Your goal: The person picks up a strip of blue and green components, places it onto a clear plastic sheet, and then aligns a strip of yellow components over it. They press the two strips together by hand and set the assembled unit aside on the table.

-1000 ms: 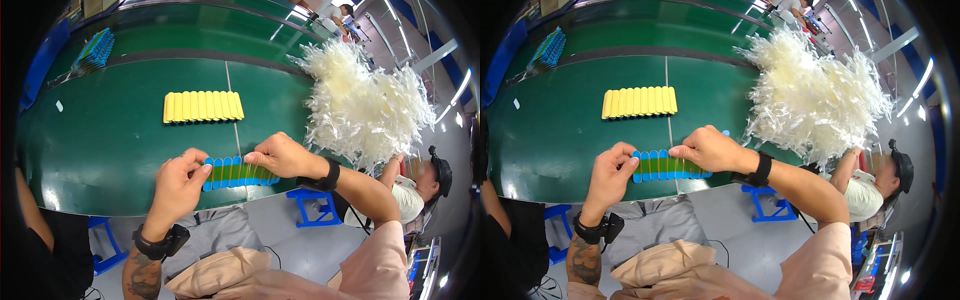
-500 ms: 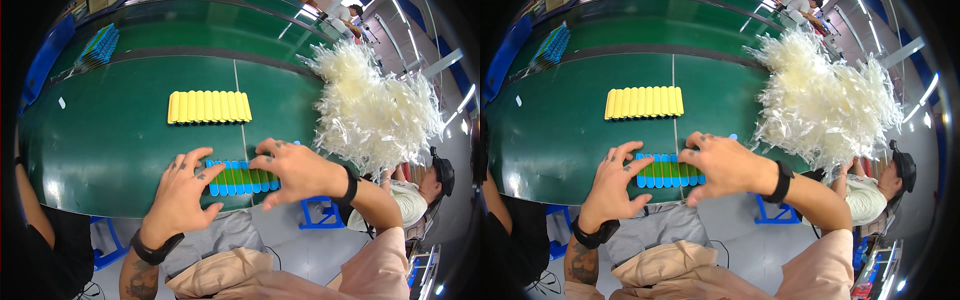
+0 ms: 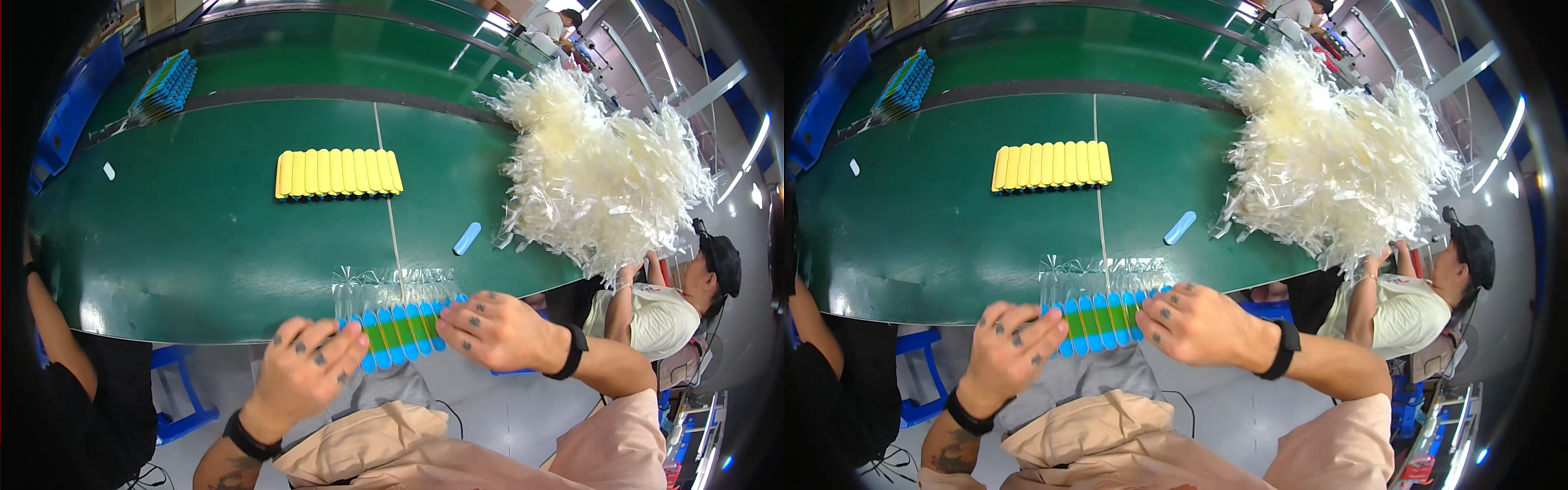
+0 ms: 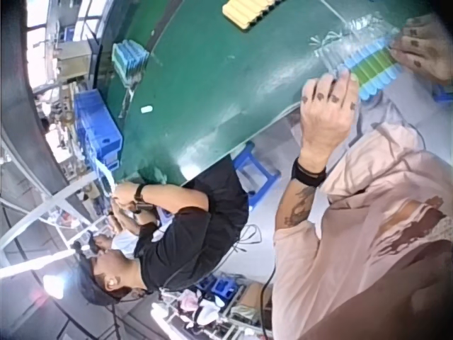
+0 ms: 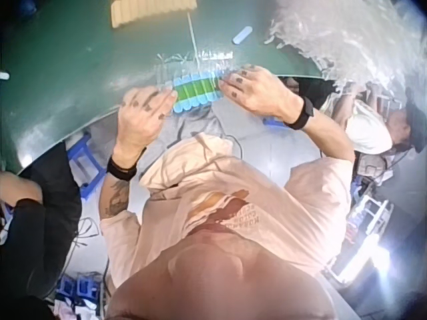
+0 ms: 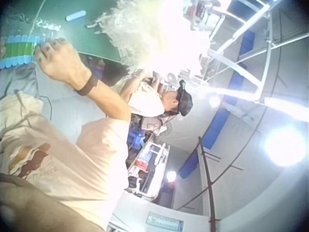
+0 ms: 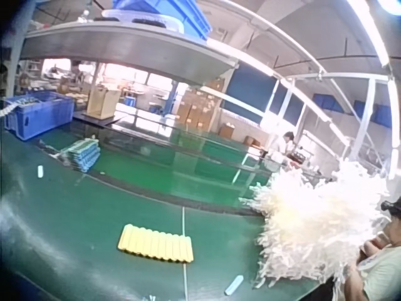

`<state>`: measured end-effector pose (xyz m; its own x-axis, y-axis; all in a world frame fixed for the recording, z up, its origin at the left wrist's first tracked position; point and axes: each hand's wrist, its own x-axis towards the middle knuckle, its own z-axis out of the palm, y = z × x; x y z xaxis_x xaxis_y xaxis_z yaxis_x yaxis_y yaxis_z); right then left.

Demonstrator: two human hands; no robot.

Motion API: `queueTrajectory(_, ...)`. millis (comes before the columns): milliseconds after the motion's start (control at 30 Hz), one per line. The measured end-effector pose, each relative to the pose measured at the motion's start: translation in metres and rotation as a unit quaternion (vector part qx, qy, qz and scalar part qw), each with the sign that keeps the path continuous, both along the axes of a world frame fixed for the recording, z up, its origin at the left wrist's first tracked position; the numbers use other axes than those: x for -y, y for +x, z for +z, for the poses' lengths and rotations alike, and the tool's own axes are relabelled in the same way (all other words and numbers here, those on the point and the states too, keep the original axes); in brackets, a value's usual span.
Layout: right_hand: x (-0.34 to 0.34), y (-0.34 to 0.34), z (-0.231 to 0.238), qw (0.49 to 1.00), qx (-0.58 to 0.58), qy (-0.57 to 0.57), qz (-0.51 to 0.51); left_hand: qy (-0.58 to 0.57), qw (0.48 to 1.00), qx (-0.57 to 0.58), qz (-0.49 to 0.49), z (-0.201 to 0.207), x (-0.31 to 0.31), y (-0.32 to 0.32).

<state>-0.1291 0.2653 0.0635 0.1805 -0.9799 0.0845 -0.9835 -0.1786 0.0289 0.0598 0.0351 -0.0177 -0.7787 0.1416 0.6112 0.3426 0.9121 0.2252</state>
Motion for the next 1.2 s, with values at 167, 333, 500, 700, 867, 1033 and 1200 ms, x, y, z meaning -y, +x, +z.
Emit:
queueTrajectory(167, -0.007, 0.012, 0.027, 0.998, 0.058, -0.017, 0.035, 0.047, 0.996, 0.031, -0.067, 0.035, -0.012, 0.03)
queueTrajectory(333, 0.007, 0.01, 0.039, 0.969, 0.244, -0.035, -0.002, 0.272, 0.952, 0.133, -0.034, 0.047, 0.012, 0.042)
queueTrajectory(500, 0.063, -0.049, 0.024, 0.872, 0.441, 0.022, -0.209, 0.449, 0.869, 0.186, 0.096, 0.063, 0.056, -0.019)
queueTrajectory(700, 0.147, -0.121, 0.009, 0.78, 0.539, -0.009, -0.318, 0.345, 0.902, 0.207, 0.157, 0.069, 0.134, -0.111)
queueTrajectory(867, 0.148, -0.146, -0.024, 0.888, 0.297, 0.03, -0.35, 0.309, 0.894, 0.267, 0.186, 0.029, 0.157, -0.134)
queueTrajectory(1033, 0.129, -0.14, -0.023, 0.915, 0.272, 0.027, -0.296, 0.204, 0.911, 0.33, 0.139, 0.046, 0.147, -0.127)
queueTrajectory(1200, 0.139, -0.139, -0.026, 0.927, 0.248, 0.044, -0.276, 0.186, 0.919, 0.329, 0.112, 0.036, 0.161, -0.127)
